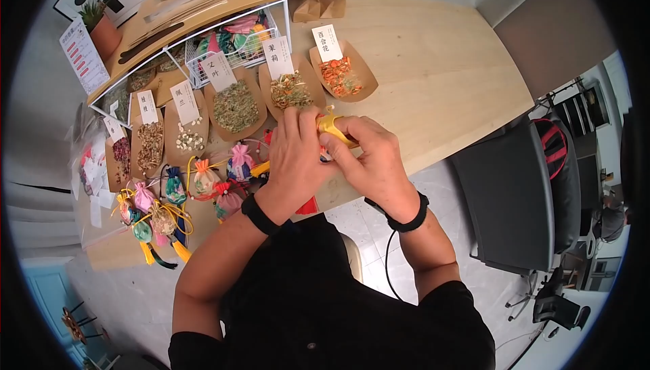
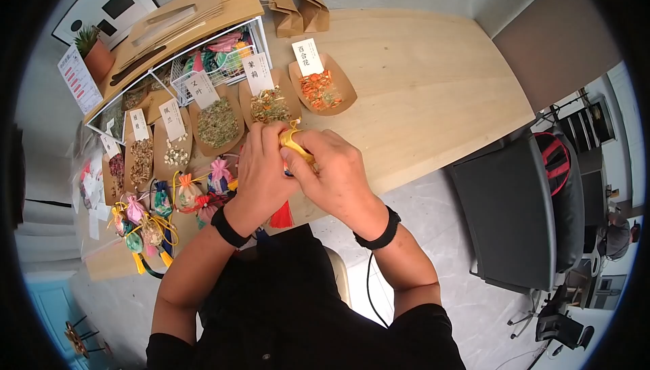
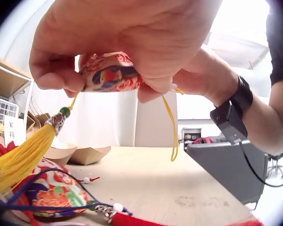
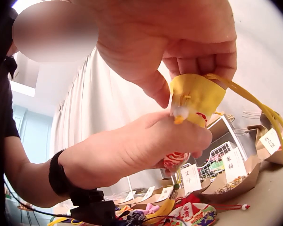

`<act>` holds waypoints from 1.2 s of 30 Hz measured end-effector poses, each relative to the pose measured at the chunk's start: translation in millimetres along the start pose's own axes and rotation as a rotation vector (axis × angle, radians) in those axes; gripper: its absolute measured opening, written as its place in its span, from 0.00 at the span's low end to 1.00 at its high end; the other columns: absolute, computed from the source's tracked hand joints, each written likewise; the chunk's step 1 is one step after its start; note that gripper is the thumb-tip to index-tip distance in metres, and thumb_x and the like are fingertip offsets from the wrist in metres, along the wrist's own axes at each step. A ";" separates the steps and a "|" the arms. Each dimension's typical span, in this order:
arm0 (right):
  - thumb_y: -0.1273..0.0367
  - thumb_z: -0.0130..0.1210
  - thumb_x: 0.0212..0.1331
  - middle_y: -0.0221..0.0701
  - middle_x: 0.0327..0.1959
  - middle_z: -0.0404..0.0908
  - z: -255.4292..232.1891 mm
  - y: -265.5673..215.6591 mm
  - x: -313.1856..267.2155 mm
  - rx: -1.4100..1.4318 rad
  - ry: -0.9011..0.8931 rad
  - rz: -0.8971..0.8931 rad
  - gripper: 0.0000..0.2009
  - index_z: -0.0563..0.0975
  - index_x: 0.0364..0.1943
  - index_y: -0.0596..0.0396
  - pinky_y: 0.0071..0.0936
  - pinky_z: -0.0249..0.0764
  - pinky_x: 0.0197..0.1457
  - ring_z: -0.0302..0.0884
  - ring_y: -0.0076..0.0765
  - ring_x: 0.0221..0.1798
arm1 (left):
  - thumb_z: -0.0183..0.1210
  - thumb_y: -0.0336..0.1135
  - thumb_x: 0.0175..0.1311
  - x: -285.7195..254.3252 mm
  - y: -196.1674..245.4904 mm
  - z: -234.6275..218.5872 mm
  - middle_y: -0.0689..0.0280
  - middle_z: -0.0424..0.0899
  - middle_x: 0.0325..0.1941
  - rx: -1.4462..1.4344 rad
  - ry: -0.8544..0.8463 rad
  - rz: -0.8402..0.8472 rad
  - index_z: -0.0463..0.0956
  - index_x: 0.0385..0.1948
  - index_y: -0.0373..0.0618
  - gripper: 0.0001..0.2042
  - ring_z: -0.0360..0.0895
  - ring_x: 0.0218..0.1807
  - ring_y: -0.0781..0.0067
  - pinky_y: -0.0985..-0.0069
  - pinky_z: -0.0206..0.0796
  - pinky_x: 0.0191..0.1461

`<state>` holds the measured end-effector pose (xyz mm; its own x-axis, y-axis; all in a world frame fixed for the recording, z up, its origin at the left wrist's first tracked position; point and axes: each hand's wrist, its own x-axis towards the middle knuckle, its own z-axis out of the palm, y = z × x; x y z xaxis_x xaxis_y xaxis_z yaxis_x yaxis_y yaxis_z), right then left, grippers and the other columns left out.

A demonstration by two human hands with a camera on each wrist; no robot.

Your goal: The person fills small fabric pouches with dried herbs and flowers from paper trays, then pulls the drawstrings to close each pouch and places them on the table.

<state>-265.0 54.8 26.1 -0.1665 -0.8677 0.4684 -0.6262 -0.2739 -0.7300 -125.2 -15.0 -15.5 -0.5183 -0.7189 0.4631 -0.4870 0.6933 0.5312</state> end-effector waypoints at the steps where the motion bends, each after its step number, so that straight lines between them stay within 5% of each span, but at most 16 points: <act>1: 0.70 0.66 0.64 0.44 0.34 0.86 -5.7 0.4 3.0 -0.009 -0.024 -0.037 0.08 0.83 0.42 0.60 0.36 0.80 0.41 0.84 0.49 0.34 | 0.78 0.44 0.45 3.7 1.2 3.5 0.55 0.70 0.49 -0.044 0.001 -0.026 0.68 0.57 0.45 0.37 0.73 0.52 0.47 0.53 0.67 0.52; 4: 0.74 0.67 0.65 0.41 0.39 0.89 -22.1 -2.8 12.9 0.056 -0.132 0.056 0.08 0.85 0.43 0.65 0.28 0.81 0.48 0.87 0.35 0.42 | 0.77 0.41 0.44 14.0 -1.7 12.8 0.55 0.70 0.49 -0.065 0.010 -0.020 0.69 0.56 0.45 0.35 0.73 0.52 0.47 0.52 0.66 0.53; 7: 0.73 0.65 0.64 0.42 0.37 0.87 -27.2 12.5 21.1 0.212 -0.050 0.042 0.07 0.85 0.43 0.62 0.36 0.81 0.43 0.85 0.44 0.35 | 0.78 0.41 0.43 22.2 -13.2 13.5 0.56 0.71 0.49 0.003 -0.019 -0.006 0.70 0.55 0.45 0.35 0.73 0.53 0.46 0.53 0.66 0.55; 10: 0.75 0.64 0.64 0.43 0.37 0.88 -40.9 28.5 39.7 0.030 0.094 0.063 0.07 0.86 0.43 0.63 0.35 0.81 0.43 0.85 0.43 0.34 | 0.77 0.40 0.42 28.0 -20.1 7.2 0.56 0.72 0.50 -0.029 -0.034 -0.104 0.70 0.54 0.44 0.34 0.72 0.54 0.47 0.54 0.66 0.57; 16: 0.71 0.68 0.60 0.45 0.52 0.85 -25.3 117.6 90.0 -0.357 -0.186 0.043 0.18 0.83 0.54 0.62 0.38 0.82 0.55 0.86 0.50 0.49 | 0.80 0.34 0.40 38.1 -29.2 0.0 0.55 0.72 0.53 -0.147 -0.002 -0.055 0.69 0.58 0.43 0.39 0.71 0.57 0.47 0.55 0.64 0.62; 22: 0.65 0.72 0.55 0.49 0.59 0.81 -12.3 129.3 117.8 -0.445 -0.424 0.093 0.30 0.78 0.62 0.61 0.45 0.76 0.66 0.79 0.58 0.62 | 0.83 0.31 0.34 43.5 -31.3 -0.7 0.54 0.71 0.56 -0.206 0.037 -0.015 0.68 0.60 0.43 0.44 0.70 0.59 0.45 0.55 0.63 0.64; 36: 0.63 0.74 0.52 0.44 0.58 0.82 -5.8 147.8 125.7 -0.490 -0.546 0.109 0.32 0.79 0.64 0.53 0.44 0.78 0.63 0.81 0.54 0.60 | 0.81 0.34 0.39 43.1 -40.7 2.6 0.53 0.71 0.52 -0.208 -0.060 -0.061 0.68 0.57 0.42 0.39 0.71 0.56 0.46 0.55 0.65 0.60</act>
<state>-382.8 -92.3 -19.9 0.0760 -0.9971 -0.0015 -0.9170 -0.0693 -0.3928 -129.6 -74.1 -19.0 -0.5364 -0.7504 0.3862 -0.3659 0.6192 0.6948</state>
